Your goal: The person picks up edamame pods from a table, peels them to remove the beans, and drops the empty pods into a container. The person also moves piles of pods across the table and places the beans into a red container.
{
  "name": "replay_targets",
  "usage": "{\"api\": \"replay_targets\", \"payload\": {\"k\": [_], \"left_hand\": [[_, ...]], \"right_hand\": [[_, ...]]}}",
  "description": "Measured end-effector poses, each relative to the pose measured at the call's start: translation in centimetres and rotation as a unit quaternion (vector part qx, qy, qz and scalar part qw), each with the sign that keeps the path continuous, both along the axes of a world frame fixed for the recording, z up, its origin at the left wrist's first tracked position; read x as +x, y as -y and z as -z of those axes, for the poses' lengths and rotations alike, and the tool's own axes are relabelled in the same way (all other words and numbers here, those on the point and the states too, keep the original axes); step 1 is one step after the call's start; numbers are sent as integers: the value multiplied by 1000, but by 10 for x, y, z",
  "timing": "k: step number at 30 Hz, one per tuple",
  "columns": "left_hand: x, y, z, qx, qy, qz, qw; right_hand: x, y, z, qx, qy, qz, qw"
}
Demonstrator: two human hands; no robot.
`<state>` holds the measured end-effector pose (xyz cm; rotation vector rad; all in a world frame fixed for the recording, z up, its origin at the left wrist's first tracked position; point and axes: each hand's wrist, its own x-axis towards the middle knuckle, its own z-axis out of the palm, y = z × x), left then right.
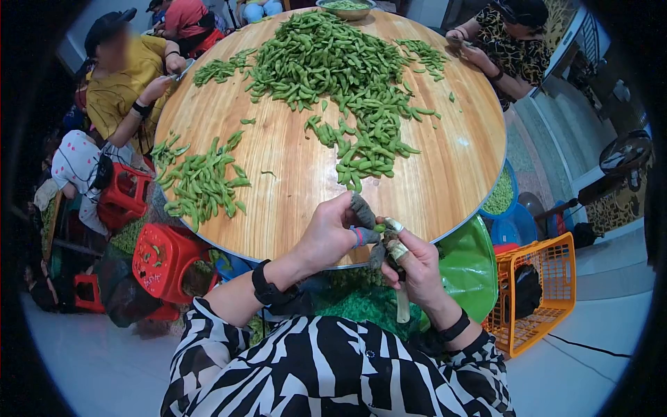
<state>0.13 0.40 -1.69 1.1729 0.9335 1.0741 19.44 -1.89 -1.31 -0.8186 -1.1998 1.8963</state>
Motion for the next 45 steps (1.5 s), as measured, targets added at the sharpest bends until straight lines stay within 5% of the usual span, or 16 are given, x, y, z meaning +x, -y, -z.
{"api": "replay_targets", "payload": {"k": [8, 16, 31, 41, 45], "left_hand": [[3, -1, 4, 4, 57, -5, 998], [5, 1, 3, -207, 316, 106, 920], [6, -1, 5, -20, 137, 24, 990], [4, 1, 1, -53, 124, 51, 990], [4, 1, 3, -168, 255, 112, 946]], "right_hand": [[4, -2, -7, -11, -14, 0, 1000], [12, 2, -12, -74, -80, -40, 993], [8, 6, -11, 17, -26, -9, 999], [9, 4, -15, 29, 16, -9, 999], [13, 3, -11, -28, -17, -37, 999]]}}
